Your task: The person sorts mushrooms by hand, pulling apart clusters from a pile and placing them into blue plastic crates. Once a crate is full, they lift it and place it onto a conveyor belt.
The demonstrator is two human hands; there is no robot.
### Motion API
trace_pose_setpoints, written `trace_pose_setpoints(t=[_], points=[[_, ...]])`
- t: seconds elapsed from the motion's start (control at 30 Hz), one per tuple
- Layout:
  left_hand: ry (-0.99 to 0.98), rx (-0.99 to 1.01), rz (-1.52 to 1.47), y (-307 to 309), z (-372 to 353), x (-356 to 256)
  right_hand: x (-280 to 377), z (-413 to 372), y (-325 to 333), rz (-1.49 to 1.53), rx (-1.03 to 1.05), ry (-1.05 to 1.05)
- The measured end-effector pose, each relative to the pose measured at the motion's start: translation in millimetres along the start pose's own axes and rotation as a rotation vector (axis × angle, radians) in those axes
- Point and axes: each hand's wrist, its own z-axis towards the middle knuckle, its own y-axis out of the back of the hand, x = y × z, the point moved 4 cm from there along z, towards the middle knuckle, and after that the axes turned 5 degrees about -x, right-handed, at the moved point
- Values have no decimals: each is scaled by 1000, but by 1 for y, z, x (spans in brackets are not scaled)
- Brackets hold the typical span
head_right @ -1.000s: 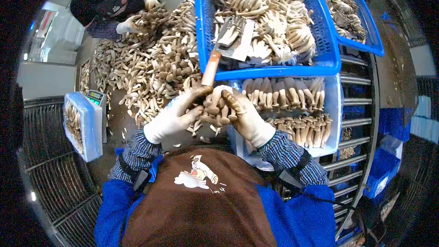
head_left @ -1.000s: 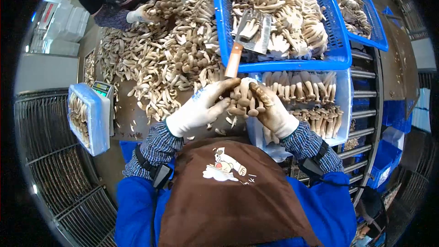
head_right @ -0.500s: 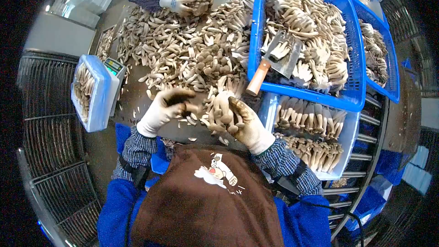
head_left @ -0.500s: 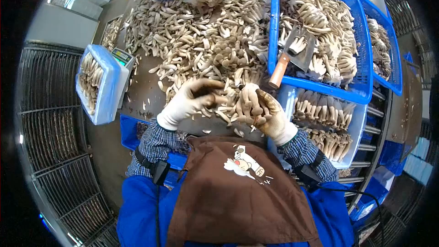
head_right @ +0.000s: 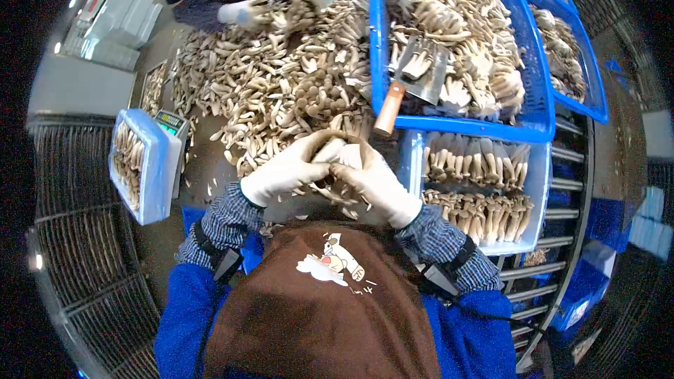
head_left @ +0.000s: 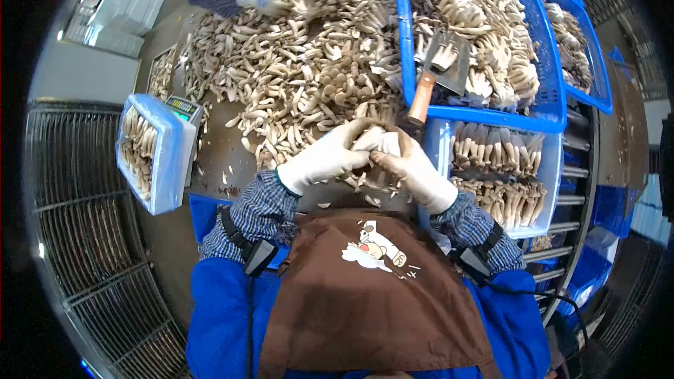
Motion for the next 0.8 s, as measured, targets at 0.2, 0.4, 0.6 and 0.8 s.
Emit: trace_pose_setpoints(t=[0.2,0.4,0.6,0.8], points=[[112,-100,-125,-7,11,-15,9,-47,59,231,90,-193],[201,-96,-101,-40,22,-5,37,-95,102,-39,-219,-124],[13,113,164,-88,41,0,-3,-70,75,-267,-202,-17],[145,-184,-86,-28,17,1,30,-104,123,-126,-53,-248]])
